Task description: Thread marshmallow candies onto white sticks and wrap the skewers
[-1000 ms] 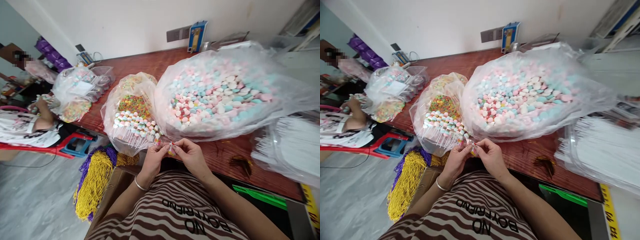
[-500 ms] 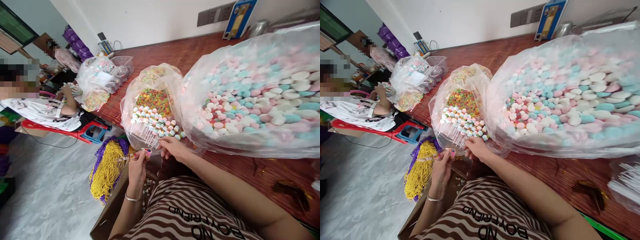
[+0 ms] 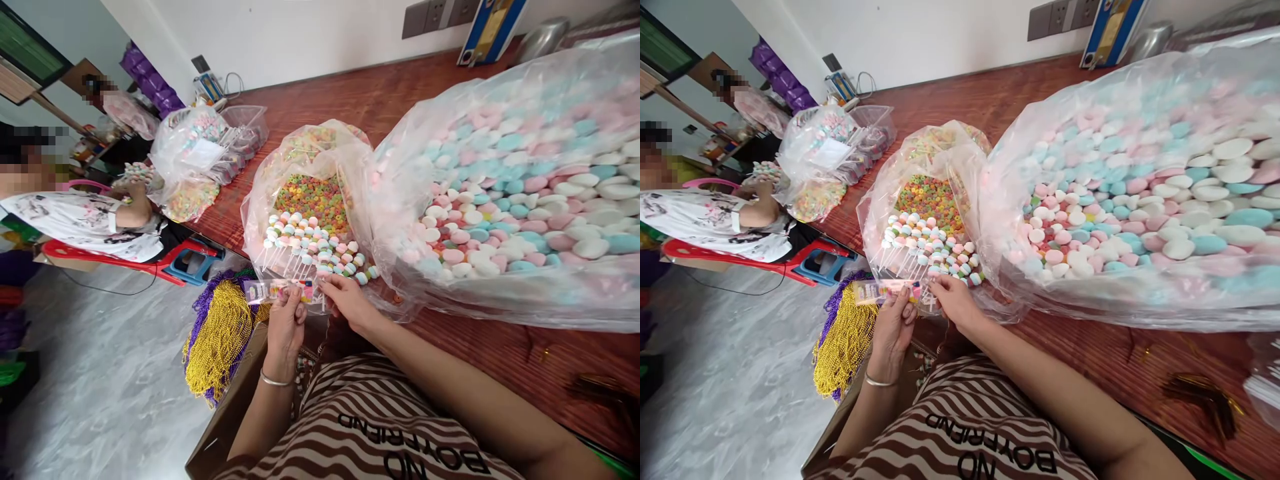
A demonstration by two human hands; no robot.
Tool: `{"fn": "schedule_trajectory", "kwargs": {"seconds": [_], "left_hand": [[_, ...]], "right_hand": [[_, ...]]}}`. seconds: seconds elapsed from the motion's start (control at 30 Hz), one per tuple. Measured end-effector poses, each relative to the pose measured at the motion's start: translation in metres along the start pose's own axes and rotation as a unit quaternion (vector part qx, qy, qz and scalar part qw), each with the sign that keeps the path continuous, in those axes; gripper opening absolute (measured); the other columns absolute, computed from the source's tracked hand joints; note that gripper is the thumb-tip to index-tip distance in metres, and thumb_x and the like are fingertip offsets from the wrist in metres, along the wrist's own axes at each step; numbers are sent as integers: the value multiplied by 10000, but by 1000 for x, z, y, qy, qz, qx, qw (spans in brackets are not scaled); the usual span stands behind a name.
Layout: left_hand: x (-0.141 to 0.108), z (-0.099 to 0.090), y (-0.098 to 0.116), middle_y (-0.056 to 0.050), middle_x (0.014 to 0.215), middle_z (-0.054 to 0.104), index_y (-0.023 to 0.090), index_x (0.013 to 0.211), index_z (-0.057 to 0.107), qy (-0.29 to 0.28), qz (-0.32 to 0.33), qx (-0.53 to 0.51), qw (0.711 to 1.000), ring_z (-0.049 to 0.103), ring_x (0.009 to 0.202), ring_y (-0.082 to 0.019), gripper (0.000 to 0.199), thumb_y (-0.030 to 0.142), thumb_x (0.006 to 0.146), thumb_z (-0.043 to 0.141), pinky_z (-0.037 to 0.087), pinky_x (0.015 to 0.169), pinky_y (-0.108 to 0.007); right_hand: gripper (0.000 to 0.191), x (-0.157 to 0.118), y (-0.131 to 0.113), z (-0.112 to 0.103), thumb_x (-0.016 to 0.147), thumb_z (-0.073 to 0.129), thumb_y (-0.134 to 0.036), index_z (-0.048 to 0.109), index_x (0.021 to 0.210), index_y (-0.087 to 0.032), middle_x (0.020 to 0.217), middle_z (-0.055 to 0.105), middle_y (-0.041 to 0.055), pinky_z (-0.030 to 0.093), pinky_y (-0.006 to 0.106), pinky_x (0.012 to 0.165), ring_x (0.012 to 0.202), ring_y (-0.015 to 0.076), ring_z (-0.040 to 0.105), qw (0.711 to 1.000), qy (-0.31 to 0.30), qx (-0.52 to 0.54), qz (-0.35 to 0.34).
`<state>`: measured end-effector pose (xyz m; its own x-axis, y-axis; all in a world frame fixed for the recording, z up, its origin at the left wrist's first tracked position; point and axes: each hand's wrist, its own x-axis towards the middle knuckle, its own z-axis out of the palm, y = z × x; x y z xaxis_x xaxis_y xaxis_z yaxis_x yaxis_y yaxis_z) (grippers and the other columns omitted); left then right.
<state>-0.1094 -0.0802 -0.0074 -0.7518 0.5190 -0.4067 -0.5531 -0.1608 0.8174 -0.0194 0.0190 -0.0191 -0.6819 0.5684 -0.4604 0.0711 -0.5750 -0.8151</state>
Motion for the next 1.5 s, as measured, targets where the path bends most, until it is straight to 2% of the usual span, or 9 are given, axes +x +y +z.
{"fn": "schedule_trajectory", "kwargs": {"seconds": [0.17,0.3,0.43,0.6,0.8,0.97,1.27,1.37,1.5], "left_hand": [[0,17,0,62,574,567,118,810,688,-26,-22,27,999,533,495,-53,355,251,573,917,383,433,-147],[-6,31,-7,67,537,567,126,749,674,-44,-23,58,997,536,466,-61,411,295,509,961,399,425,-157],[-15,49,-18,51,531,580,122,671,639,-83,-57,95,990,487,432,-39,495,374,434,993,356,398,-154],[-25,68,-35,41,532,582,127,630,594,-139,-105,111,979,471,430,-31,545,414,406,999,310,397,-145],[-31,77,-50,45,525,565,138,651,574,-190,-152,126,962,452,426,-28,562,465,452,986,289,410,-139],[-33,81,-53,47,517,548,147,632,544,-205,-171,121,956,441,438,-30,590,511,459,975,293,423,-140],[-34,82,-53,68,489,503,162,648,528,-203,-161,115,959,410,425,-31,577,455,465,990,275,424,-150],[-33,81,-56,56,483,510,159,629,532,-210,-157,128,957,415,428,-36,583,493,465,982,280,426,-157],[-41,84,-65,49,486,516,150,615,563,-249,-150,161,943,399,432,-34,577,541,474,963,260,430,-166]], "right_hand": [[332,-59,-1,-65,926,613,-469,615,751,-187,640,609,-21,416,237,531,544,114,518,981,-81,-139,-109],[345,-101,7,-109,994,532,-458,633,801,-191,698,605,-5,419,258,616,635,135,528,954,-38,-254,-158],[317,-130,14,-131,1016,502,-415,639,827,-200,721,619,1,414,263,629,662,150,543,933,-5,-307,-188],[308,-156,18,-144,1021,497,-373,629,802,-202,713,615,2,414,253,622,657,152,550,920,40,-326,-215],[258,-171,21,-158,1016,505,-336,679,889,-195,750,655,12,442,245,649,687,158,586,911,60,-332,-236],[246,-173,25,-165,1013,508,-316,693,903,-198,783,682,19,457,242,658,702,160,604,910,59,-328,-247],[248,-174,26,-166,1008,524,-338,702,893,-209,802,683,24,462,257,670,715,169,600,914,53,-320,-243],[243,-172,28,-163,1008,522,-367,692,926,-214,758,650,14,456,263,666,699,166,586,928,89,-269,-241],[257,-161,28,-147,1000,539,-452,652,994,-221,629,498,-46,376,245,539,547,123,428,950,170,-114,-237]]}}
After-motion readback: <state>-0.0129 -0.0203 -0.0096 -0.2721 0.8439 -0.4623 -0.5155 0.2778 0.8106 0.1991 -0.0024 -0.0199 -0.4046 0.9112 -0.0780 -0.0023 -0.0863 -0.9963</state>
